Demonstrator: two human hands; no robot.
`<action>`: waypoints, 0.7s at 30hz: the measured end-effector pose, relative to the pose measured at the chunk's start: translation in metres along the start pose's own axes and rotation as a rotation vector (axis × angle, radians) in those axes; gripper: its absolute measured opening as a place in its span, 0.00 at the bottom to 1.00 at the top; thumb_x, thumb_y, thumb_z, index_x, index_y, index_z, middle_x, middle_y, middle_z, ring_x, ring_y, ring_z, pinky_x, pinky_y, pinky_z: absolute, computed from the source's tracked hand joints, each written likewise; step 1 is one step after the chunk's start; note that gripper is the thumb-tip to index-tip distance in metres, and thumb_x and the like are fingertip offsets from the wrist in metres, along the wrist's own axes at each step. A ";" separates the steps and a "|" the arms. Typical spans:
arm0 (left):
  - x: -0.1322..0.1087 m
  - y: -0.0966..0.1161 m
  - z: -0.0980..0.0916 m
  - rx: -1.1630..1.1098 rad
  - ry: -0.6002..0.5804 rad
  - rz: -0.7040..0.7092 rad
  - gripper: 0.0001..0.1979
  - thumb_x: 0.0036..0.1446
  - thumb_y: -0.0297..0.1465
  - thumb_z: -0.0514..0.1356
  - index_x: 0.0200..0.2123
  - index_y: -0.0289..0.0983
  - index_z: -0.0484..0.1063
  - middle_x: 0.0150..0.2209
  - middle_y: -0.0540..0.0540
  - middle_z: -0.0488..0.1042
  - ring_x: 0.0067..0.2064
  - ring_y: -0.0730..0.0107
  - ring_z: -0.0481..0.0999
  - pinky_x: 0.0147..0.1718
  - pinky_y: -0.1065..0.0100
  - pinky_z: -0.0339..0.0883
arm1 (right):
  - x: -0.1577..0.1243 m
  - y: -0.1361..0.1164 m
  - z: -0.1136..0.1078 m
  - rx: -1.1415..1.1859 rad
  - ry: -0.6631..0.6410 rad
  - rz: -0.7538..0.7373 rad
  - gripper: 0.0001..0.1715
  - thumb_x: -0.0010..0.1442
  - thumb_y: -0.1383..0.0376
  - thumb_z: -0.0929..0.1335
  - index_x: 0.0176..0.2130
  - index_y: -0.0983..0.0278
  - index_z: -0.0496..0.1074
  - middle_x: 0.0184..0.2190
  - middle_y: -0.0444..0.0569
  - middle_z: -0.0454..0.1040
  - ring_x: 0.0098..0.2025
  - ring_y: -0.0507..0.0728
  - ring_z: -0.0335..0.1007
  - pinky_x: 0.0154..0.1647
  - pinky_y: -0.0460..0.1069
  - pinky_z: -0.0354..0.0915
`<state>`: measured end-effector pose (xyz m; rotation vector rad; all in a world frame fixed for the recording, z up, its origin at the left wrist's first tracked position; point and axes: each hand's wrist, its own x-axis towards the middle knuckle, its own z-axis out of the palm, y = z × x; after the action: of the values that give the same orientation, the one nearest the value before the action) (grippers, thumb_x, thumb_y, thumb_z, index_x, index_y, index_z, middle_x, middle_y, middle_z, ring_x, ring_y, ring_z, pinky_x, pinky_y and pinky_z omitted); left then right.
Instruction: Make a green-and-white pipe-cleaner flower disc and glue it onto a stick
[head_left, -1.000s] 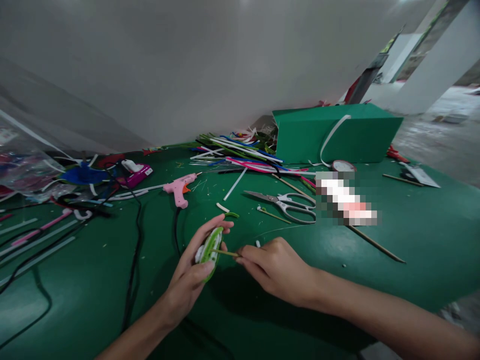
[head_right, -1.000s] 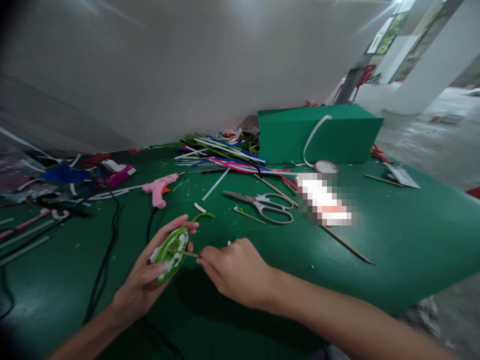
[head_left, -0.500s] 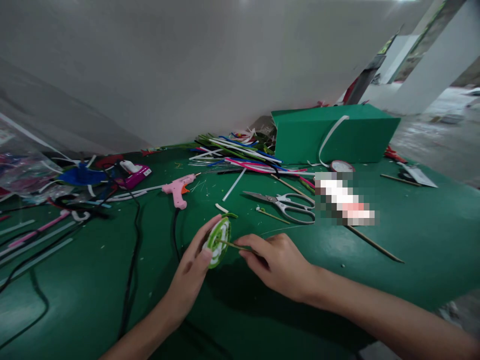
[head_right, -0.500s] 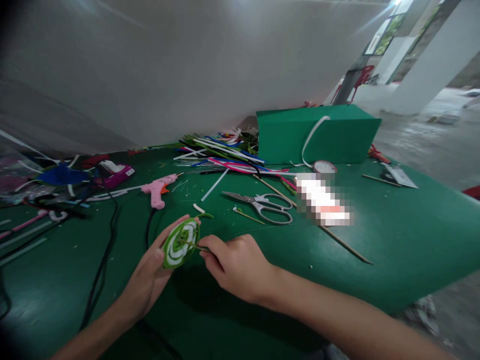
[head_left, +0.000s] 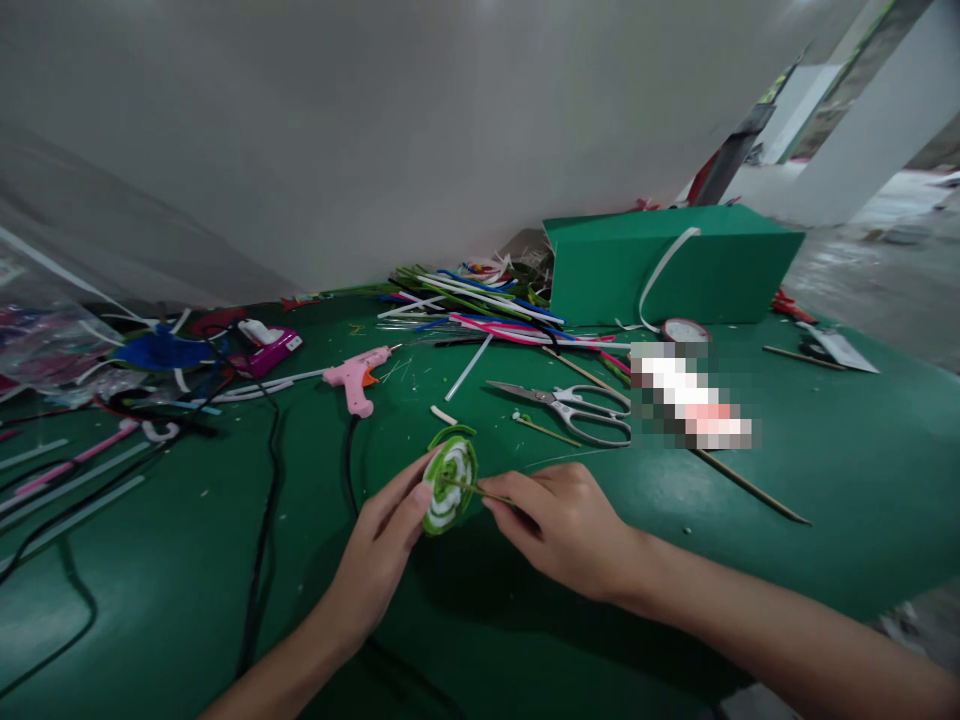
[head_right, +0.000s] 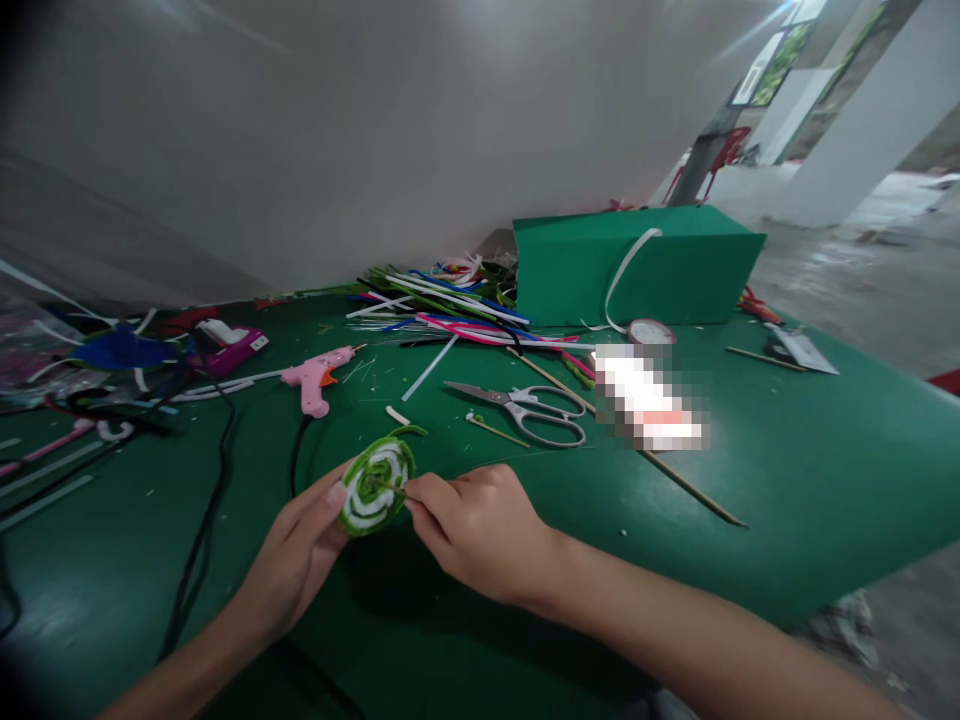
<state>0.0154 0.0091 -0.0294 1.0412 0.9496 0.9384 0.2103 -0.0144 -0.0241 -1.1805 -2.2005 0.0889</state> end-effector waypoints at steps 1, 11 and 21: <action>0.000 0.000 -0.001 0.013 -0.001 0.006 0.21 0.57 0.36 0.57 0.54 0.41 0.66 0.56 0.44 0.67 0.57 0.51 0.63 0.55 0.57 0.58 | 0.000 0.000 0.000 -0.002 0.003 0.000 0.12 0.63 0.66 0.59 0.38 0.65 0.71 0.23 0.45 0.77 0.21 0.51 0.70 0.23 0.46 0.59; 0.000 -0.001 0.000 -0.046 0.033 -0.017 0.22 0.55 0.38 0.58 0.53 0.39 0.67 0.54 0.43 0.70 0.57 0.50 0.63 0.53 0.56 0.61 | 0.000 0.000 -0.001 0.013 -0.006 0.013 0.12 0.63 0.67 0.60 0.40 0.65 0.71 0.24 0.46 0.77 0.23 0.51 0.72 0.26 0.45 0.61; 0.001 -0.001 0.002 -0.060 0.054 -0.040 0.23 0.54 0.39 0.59 0.52 0.37 0.68 0.51 0.41 0.72 0.55 0.50 0.65 0.51 0.56 0.63 | -0.001 0.001 0.000 0.009 -0.003 0.027 0.12 0.63 0.66 0.60 0.39 0.65 0.71 0.24 0.46 0.77 0.23 0.51 0.71 0.25 0.44 0.60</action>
<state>0.0176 0.0091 -0.0298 0.9473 0.9780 0.9606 0.2112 -0.0145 -0.0246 -1.2059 -2.1852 0.1118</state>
